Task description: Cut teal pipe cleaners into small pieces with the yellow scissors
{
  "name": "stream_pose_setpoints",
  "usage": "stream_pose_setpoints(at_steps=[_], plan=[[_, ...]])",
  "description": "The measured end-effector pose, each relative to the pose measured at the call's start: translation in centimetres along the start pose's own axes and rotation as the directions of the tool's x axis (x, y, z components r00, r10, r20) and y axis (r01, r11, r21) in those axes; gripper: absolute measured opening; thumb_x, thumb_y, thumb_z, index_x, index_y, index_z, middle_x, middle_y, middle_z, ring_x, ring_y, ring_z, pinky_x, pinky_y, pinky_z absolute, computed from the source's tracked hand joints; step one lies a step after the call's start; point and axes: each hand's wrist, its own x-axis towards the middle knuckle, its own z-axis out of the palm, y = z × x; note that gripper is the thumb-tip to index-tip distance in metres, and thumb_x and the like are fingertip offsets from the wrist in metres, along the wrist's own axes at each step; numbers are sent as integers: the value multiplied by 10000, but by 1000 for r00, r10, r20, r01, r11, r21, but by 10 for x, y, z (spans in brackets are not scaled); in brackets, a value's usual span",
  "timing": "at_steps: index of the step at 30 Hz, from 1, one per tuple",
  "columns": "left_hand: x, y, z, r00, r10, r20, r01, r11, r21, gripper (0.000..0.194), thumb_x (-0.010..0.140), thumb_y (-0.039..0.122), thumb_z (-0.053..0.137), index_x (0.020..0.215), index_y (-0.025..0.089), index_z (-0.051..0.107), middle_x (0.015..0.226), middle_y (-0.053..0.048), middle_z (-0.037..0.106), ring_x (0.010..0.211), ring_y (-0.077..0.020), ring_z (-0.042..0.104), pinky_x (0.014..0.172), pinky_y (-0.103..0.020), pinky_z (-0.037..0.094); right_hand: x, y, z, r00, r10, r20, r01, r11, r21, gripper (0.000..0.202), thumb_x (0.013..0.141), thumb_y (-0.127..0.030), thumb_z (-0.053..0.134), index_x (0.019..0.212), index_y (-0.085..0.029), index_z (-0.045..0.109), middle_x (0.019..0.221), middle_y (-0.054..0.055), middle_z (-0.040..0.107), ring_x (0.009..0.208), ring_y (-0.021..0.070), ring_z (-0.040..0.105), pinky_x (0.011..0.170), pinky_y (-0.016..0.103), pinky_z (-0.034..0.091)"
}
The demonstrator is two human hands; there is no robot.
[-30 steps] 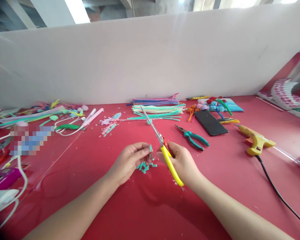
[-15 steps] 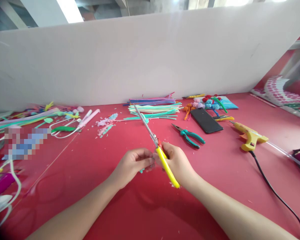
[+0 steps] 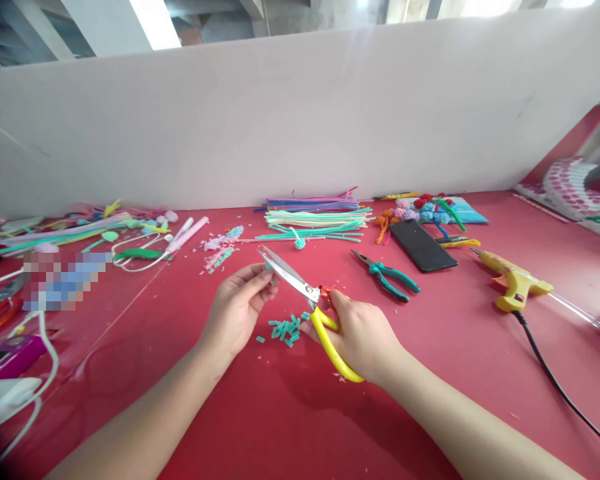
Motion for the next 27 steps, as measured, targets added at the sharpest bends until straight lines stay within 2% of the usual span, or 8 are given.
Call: stream_pose_setpoints(at_steps=[7, 20, 27], plan=[[-2, 5, 1, 999, 16, -32, -16, 1000, -5, 106, 667, 194, 579, 745, 125, 600, 629, -10, 565, 565, -76, 505, 540, -189, 396, 0, 8, 6, 995, -84, -46, 77, 987, -141, 292, 759, -471, 355, 771, -198, 457, 516, 3, 505, 431, 130, 465, 434, 235, 160], [-3, 2, 0, 999, 34, -32, -34, 999, -5, 113, 684, 199, 567, 766, 122, 583, 648, -12, 543, 582, -74, 503, 559, -190, 404, -1, 9, 11, 990, -117, -82, 99, 976, -195, 324, 770, -477, 325, 756, -181, 458, 453, -15, 455, 374, 112, 421, 418, 223, 145], [-4, 1, 1, 997, 29, -70, -30, 999, -18, 117, 673, 205, 579, 761, 127, 582, 648, -8, 547, 575, -71, 504, 559, -187, 404, -2, 6, 9, 993, -101, -53, 88, 974, -211, 331, 774, -484, 320, 745, -181, 451, 456, -14, 465, 373, 110, 414, 411, 220, 148]])
